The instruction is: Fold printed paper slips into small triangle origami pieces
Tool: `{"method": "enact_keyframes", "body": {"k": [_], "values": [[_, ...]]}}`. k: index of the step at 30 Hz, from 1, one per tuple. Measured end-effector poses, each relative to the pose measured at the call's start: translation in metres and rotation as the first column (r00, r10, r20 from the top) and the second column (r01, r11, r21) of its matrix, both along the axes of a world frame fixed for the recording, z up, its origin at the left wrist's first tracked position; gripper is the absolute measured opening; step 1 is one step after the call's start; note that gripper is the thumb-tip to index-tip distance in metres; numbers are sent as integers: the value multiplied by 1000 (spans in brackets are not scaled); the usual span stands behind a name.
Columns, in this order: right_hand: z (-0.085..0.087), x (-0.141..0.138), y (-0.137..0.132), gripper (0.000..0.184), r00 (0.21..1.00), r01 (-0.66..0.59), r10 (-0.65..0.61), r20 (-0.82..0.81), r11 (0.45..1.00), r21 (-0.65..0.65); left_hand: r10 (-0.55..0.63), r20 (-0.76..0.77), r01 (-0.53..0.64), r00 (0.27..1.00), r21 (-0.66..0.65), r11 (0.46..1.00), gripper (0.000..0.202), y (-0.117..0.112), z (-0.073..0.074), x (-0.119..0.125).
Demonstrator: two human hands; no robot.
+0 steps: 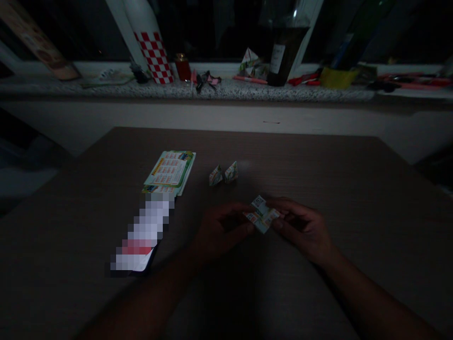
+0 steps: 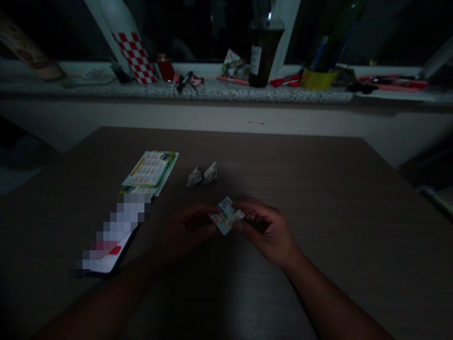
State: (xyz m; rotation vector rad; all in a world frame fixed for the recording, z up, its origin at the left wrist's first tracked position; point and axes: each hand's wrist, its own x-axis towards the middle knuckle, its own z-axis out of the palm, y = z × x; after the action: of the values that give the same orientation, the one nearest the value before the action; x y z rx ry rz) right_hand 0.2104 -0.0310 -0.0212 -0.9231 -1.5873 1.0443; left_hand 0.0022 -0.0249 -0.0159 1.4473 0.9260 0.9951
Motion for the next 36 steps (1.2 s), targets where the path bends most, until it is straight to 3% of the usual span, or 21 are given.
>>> {"method": "enact_keyframes", "body": {"k": [8, 19, 29, 36], "values": [[0, 3, -1, 31, 997, -24, 22, 70, 999, 35, -67, 108, 72, 992, -44, 996, 25, 1, -6, -1], [0, 1, -1, 26, 998, -16, 13, 65, 999, 45, -82, 78, 85, 994, -44, 995, 25, 0, -4, -2], [1, 0, 0, 19, 999, 17, -20, 45, 998, 68, 8, 2, -8, 1000, 128, 992, 16, 2, 0, 0], [-2, 0, -1, 16, 999, 27, -29, 19, 994, 106, 38, -11, -36, 999, 171, 985, 11, 1, 4, 2]]}}
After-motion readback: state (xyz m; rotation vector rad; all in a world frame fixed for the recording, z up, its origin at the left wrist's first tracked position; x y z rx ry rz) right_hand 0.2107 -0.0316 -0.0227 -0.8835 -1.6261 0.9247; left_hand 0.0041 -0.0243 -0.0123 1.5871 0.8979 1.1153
